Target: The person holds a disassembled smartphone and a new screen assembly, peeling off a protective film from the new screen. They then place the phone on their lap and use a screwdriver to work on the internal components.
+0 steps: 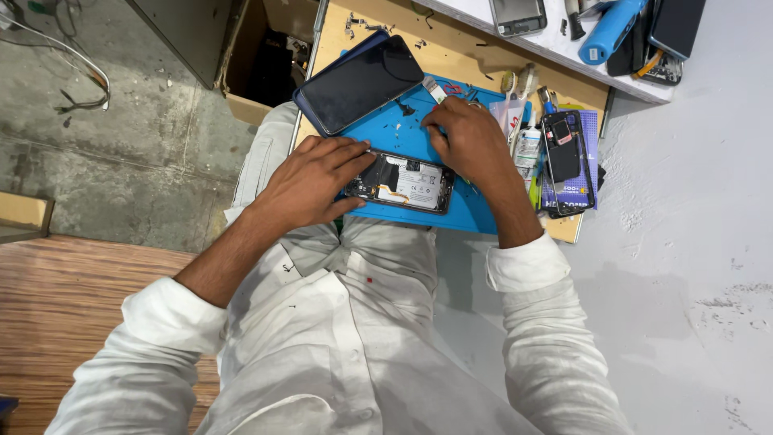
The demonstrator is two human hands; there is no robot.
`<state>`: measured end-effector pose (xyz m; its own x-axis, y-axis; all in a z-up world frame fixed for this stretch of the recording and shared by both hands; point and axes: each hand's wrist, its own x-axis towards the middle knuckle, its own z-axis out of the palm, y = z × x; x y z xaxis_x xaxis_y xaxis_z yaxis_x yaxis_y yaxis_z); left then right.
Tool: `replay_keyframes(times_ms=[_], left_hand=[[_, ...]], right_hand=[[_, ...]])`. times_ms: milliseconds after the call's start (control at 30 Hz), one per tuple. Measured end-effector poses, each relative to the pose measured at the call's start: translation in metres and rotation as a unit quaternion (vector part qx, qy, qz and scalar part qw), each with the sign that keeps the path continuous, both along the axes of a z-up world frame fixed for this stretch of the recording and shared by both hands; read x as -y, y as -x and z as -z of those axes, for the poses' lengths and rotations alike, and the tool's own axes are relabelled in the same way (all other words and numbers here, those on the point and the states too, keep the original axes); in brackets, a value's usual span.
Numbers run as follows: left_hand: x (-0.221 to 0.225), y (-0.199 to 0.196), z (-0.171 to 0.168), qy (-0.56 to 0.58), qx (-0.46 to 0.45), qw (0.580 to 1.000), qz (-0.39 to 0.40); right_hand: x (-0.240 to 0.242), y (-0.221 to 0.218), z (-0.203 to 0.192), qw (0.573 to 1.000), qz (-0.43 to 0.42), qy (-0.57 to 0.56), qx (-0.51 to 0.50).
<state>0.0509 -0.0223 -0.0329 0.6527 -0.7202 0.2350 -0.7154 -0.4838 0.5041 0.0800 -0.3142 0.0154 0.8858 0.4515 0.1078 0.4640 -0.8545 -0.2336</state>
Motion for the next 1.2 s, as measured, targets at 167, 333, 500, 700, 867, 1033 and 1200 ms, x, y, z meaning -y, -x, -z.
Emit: replay_keyframes(times_ms=[167,333,500,700,867,1033,1200], left_hand=[[0.000,0.004,0.003,0.022,-0.011,1.000,-0.010],[-0.001,0.012,0.007,0.068,-0.006,0.997,-0.042],[-0.014,0.037,0.012,0.177,0.003,0.975,-0.132],[-0.026,0.090,0.038,0.324,-0.068,0.866,-0.374],[-0.007,0.117,0.072,0.469,-0.354,0.740,-0.328],[0.018,0.127,0.088,0.479,-0.488,0.669,-0.291],[0.013,0.119,0.055,0.395,-0.202,0.858,-0.258]], right_hand=[[-0.003,0.004,-0.004,0.999,0.016,0.033,-0.008],[-0.010,0.001,0.000,0.995,0.002,0.082,0.050],[-0.011,-0.003,0.009,0.991,-0.004,0.124,0.057],[-0.012,-0.011,0.021,0.991,-0.010,0.114,0.076],[-0.024,0.006,0.003,0.997,0.026,0.022,0.068],[-0.030,0.058,-0.023,0.987,0.097,-0.127,0.029],[-0.029,0.109,-0.020,0.963,0.165,-0.215,-0.011]])
